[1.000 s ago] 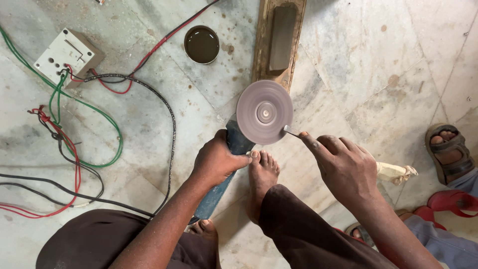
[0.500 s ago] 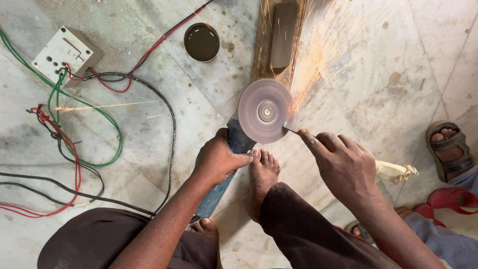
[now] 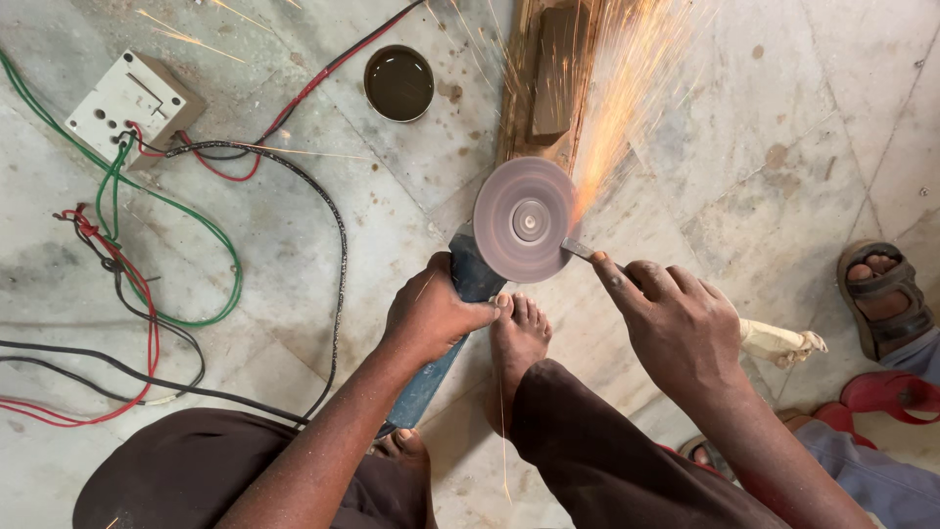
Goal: The person connects wires to a power socket and then uses an angle grinder to sharpen a metal chisel, creating sparks. After grinding, the person dips the chisel into a small container of liquid and rubs it on a wooden block.
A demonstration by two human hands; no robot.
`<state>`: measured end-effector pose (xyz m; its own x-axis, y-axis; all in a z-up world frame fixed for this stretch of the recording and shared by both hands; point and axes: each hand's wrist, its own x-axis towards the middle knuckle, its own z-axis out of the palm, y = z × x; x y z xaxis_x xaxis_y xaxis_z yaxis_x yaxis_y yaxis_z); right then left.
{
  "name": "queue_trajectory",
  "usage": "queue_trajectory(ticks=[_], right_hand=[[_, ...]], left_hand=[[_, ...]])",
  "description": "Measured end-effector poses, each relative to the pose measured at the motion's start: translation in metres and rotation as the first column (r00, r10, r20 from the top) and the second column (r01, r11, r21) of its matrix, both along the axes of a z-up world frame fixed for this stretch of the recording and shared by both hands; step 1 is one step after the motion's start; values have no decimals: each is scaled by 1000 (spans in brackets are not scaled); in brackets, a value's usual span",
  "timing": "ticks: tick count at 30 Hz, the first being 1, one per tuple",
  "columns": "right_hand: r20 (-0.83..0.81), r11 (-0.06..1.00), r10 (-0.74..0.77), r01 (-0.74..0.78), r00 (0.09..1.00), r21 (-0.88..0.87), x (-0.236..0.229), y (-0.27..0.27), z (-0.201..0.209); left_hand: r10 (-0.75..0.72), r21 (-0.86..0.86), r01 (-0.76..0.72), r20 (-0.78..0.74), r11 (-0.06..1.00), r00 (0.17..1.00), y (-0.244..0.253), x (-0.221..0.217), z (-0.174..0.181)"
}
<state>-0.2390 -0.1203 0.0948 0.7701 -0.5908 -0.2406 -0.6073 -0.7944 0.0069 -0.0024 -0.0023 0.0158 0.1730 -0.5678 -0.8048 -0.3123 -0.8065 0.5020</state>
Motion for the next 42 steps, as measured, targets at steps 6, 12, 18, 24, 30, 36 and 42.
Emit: queue_trajectory(ticks=[6,12,18,24,30,36,42], right_hand=[[-10,1000,10,-10,1000,4,-2,1,1],[8,1000,15,-15,1000,1,-2,2,2],[-5,1000,11,-11,1000,3,-2,1,1],[5,1000,11,-11,1000,5,-2,0,1],[-9,1000,19,-19,1000,8,0,1,3],[136,963,-229,205,964,173,-10,-1,-1],[-133,-170,-971,-185,199,968,-51,-18,-11]], left_hand=[[7,-31,-7,5,999,1000,0,-2,-1],[16,-32,-15,8,999,1000,0,-2,-2],[8,-3,-8,7,1000,1000,0,-2,-2],[-43,131,39,31,991,999,-7,-3,-1],[16,-27,-16,12,1000,1000,-1,-3,-1],[2,12,-2,-1,1000,1000,-3,-3,-5],[23,-39,-21,33,999,999,3,1,-10]])
